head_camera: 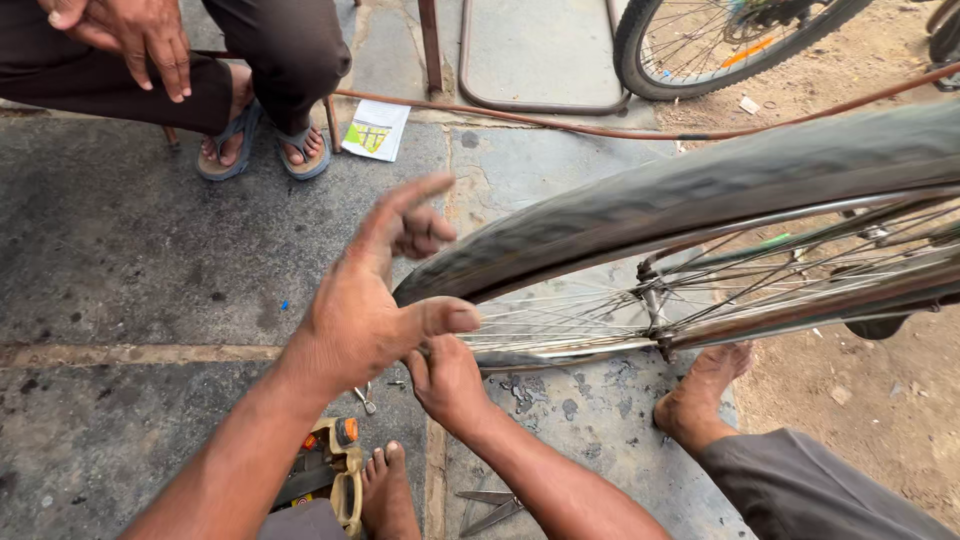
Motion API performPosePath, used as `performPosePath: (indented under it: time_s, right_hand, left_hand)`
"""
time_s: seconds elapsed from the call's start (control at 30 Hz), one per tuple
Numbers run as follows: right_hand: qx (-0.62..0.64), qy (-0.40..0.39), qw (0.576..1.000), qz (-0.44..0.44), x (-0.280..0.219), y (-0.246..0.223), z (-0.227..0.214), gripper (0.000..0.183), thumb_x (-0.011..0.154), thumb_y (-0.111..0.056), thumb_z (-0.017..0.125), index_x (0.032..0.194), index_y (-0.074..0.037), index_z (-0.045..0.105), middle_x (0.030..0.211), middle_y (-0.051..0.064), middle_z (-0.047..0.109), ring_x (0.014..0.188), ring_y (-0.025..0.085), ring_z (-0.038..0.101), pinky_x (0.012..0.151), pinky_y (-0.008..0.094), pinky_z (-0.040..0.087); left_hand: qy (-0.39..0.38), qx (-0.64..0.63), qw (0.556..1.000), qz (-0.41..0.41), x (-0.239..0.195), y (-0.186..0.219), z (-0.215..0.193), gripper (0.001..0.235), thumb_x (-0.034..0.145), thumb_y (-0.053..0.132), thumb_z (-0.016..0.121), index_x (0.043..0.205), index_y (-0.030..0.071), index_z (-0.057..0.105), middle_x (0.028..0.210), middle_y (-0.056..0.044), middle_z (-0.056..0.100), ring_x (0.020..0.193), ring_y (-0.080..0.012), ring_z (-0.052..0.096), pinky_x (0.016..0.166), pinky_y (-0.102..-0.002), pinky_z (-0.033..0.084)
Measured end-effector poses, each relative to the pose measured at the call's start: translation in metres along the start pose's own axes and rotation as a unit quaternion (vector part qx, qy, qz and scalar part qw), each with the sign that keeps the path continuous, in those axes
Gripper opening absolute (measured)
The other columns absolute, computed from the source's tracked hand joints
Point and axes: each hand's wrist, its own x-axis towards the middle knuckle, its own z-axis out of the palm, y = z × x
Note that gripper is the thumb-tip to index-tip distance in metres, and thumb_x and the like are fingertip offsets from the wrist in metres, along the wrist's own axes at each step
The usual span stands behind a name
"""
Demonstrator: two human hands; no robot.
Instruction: The person uses a metal tire lever to pry the tire bead off the bicycle rim. They work around the circumference of the wheel, lifting the tire away from the rim to remove it.
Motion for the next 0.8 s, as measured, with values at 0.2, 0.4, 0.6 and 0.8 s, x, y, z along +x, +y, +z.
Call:
performPosePath:
  time_s: [0.2,0.4,0.6,0.8]
  right_hand:
    - [0.498,0.154,0.851,0.06,0.044,-0.087,-0.173,0.041,0.101,-0.023,0.048,0.138,-0.005,0.047,0.118,0.01,0.069,0.108,0.019,0.071,0.094,0.037,0.061]
    - [0.203,0.345,0.916,-0.013,-0.004,-0.084,-0.13,0.037,0.1,-0.01,0.064,0.133,-0.004,0.048,0.122,0.011,0.058,0.101,0.02,0.062,0.083,0.036,0.058]
    - [0.017,0.157,0.986,-0.059,-0.036,-0.023,-0.019,0.05,0.091,-0.009,0.076,0.135,0.0,0.053,0.127,0.022,0.059,0.119,0.034,0.059,0.098,0.042,0.049]
    - [0.222,0.11,0.961,0.125,-0.03,0.008,0.01,0.041,0.085,-0.018,0.078,0.118,0.0,0.062,0.106,0.014,0.075,0.097,0.021,0.074,0.089,0.035,0.058]
  left_hand:
    - [0.074,0.102,0.982,0.144,0.007,0.076,0.014,0.073,0.097,0.06,0.067,0.154,0.02,0.046,0.15,-0.013,0.051,0.15,-0.0304,0.051,0.122,-0.051,0.042]
    - [0.12,0.248,0.933,0.232,-0.002,0.08,0.018,0.057,0.107,0.043,0.07,0.152,0.015,0.048,0.145,-0.016,0.05,0.142,-0.0336,0.051,0.124,-0.048,0.045]
    - [-0.183,0.552,0.667,0.465,-0.011,0.096,0.018,0.053,0.084,0.03,0.065,0.132,0.009,0.058,0.129,-0.01,0.06,0.132,-0.0288,0.053,0.121,-0.046,0.036]
    - [-0.279,0.746,0.361,0.486,0.021,0.087,0.031,0.064,0.069,0.039,0.061,0.125,0.008,0.066,0.131,-0.008,0.06,0.127,-0.0252,0.05,0.113,-0.043,0.027]
